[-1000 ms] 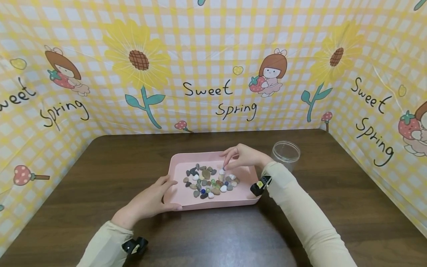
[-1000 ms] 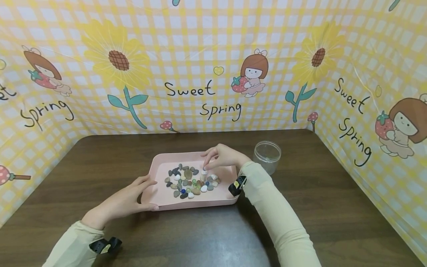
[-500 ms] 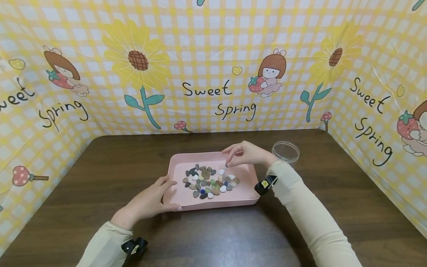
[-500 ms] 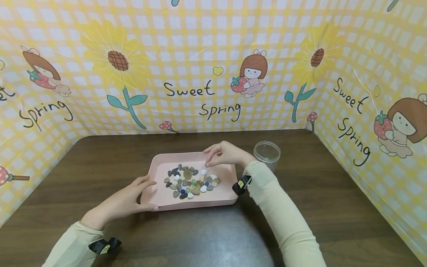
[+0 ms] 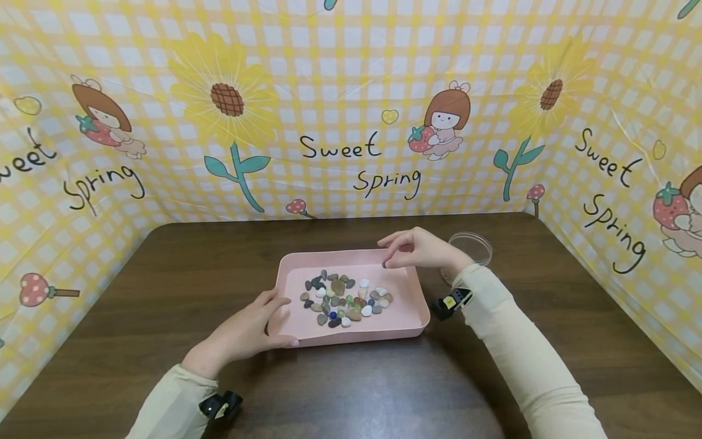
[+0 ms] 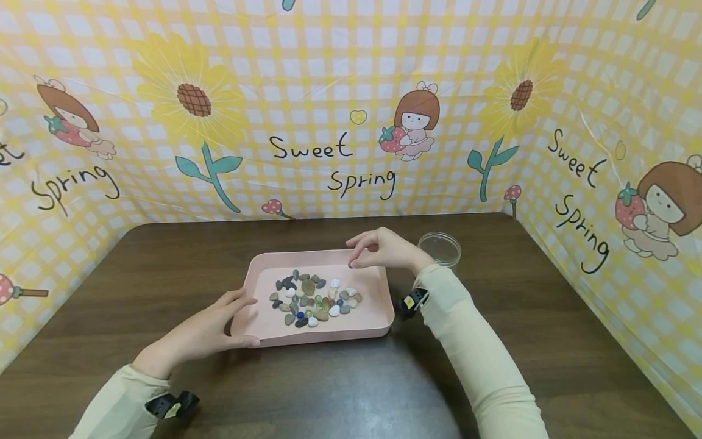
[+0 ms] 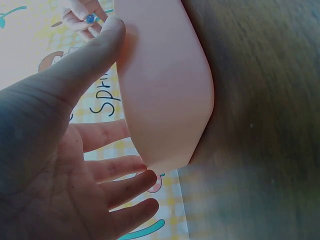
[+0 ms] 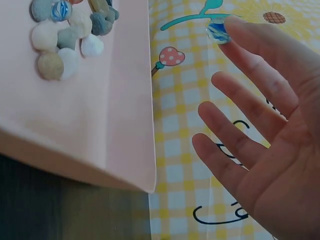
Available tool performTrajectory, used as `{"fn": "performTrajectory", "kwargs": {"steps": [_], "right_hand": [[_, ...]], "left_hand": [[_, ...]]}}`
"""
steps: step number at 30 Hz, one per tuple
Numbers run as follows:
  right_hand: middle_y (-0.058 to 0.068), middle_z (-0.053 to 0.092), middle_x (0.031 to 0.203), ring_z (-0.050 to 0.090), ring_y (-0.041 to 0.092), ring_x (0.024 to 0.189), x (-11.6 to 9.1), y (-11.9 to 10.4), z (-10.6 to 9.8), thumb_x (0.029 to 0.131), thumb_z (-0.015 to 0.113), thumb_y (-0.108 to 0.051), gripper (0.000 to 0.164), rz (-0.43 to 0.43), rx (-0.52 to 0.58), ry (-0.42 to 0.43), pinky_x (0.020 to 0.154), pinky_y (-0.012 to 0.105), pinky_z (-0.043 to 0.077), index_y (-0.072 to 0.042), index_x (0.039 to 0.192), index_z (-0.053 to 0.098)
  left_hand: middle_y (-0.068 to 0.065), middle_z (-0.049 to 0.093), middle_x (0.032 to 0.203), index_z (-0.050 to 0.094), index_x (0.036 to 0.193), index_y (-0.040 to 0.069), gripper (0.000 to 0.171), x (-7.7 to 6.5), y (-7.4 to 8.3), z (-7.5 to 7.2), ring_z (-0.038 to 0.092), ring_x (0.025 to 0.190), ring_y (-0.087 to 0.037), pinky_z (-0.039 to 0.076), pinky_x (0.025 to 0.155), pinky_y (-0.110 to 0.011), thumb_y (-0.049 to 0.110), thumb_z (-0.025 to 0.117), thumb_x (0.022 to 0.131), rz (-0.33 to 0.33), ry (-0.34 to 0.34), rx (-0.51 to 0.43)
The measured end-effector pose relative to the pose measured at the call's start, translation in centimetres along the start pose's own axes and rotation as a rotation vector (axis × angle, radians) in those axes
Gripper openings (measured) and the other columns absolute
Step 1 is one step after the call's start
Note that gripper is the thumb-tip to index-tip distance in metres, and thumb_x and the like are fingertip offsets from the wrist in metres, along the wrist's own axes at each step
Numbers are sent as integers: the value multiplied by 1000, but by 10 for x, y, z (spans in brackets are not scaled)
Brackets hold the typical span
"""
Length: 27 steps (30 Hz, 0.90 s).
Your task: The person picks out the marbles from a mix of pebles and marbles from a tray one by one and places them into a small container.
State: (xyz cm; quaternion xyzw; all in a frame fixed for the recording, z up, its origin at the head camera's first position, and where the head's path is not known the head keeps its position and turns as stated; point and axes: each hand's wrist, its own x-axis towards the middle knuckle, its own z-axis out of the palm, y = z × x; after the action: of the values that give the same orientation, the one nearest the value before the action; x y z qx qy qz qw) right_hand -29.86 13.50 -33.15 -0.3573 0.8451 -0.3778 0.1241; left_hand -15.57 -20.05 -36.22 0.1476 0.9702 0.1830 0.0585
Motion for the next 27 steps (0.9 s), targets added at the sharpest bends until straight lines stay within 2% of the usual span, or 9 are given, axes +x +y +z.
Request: {"fn": "performTrajectory", "kwargs": {"steps": [5,13,24,27], "right_hand": [[18,56,131,49,31,126,-10,1,-6,81,73,-18,15,39,32,33,102,51,41,-7,90,73],[17,57,129,55,35,120,-26,5,-15,81,72,-16,16,60,52,91,96,46,47,-4,93,72],[11,58,129,57,28,117,-47,16,-30,84,70,-22,22,83,38,221,97,44,46,-4,97,71],[11,58,129,58,27,116,-52,20,-34,85,69,-22,21,91,36,259,97,38,47,-5,97,71]], "left_hand": [[-29,33,145,48,133,2,87,0,0,0,45,125,-44,41,97,-55,58,71,71,-2,-4,-7],[-29,32,145,47,134,3,87,0,0,-1,44,125,-44,41,98,-55,58,71,71,-7,-5,-5],[-28,33,145,48,133,3,88,-1,0,-1,46,124,-43,42,97,-54,60,70,70,-10,-9,2],[-28,34,145,48,133,3,87,-1,0,-1,46,124,-43,42,97,-54,59,71,71,-7,-3,0]]}}
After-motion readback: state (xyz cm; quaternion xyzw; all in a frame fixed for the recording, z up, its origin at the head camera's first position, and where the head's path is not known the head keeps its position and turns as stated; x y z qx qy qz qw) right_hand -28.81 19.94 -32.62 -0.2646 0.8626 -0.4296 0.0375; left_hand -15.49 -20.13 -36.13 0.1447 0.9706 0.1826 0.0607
